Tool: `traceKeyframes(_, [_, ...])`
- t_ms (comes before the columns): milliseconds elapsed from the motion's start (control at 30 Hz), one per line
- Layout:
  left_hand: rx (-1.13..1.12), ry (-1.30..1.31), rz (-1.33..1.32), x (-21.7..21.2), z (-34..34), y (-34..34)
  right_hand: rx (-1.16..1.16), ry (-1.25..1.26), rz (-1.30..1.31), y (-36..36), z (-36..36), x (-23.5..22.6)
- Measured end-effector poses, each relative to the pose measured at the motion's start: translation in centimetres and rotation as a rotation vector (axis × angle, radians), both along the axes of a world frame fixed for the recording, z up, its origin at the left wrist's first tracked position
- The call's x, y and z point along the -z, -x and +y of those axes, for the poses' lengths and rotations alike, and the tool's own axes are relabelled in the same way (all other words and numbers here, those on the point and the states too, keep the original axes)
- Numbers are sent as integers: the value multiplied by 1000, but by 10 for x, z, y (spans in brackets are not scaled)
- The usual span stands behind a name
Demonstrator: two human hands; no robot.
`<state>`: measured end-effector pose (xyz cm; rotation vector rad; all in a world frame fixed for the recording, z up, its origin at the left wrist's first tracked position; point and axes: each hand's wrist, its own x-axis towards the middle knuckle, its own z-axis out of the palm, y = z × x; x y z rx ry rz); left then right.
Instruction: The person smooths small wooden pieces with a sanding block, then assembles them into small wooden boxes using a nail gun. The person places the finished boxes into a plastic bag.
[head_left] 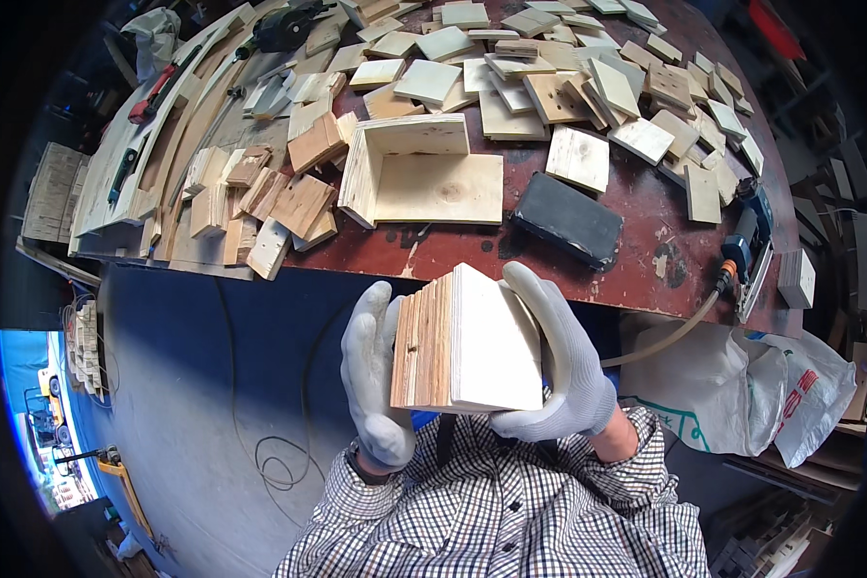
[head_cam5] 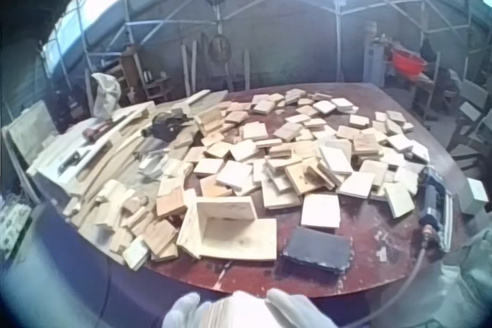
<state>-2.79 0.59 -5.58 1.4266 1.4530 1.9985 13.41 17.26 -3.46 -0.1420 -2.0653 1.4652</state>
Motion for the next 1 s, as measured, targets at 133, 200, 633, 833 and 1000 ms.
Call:
traceKeyframes(133, [483,236,-1298,-10,-10,9,24,-99,3,-1,2,0])
traceKeyframes(200, [655,262,-1286,-8,-16,10,11,-129,10,-4,6,3])
traceKeyframes(633, [245,345,-727,-32,7,-7,-68,29,32,-6,2,30])
traceKeyframes(833, [107,489,-646,-9,10,4,-130,136,-60,-9,-2,38])
traceKeyframes(1000, [65,563,-524,-15,7,-1,-153,277,-72,-9,-7,45])
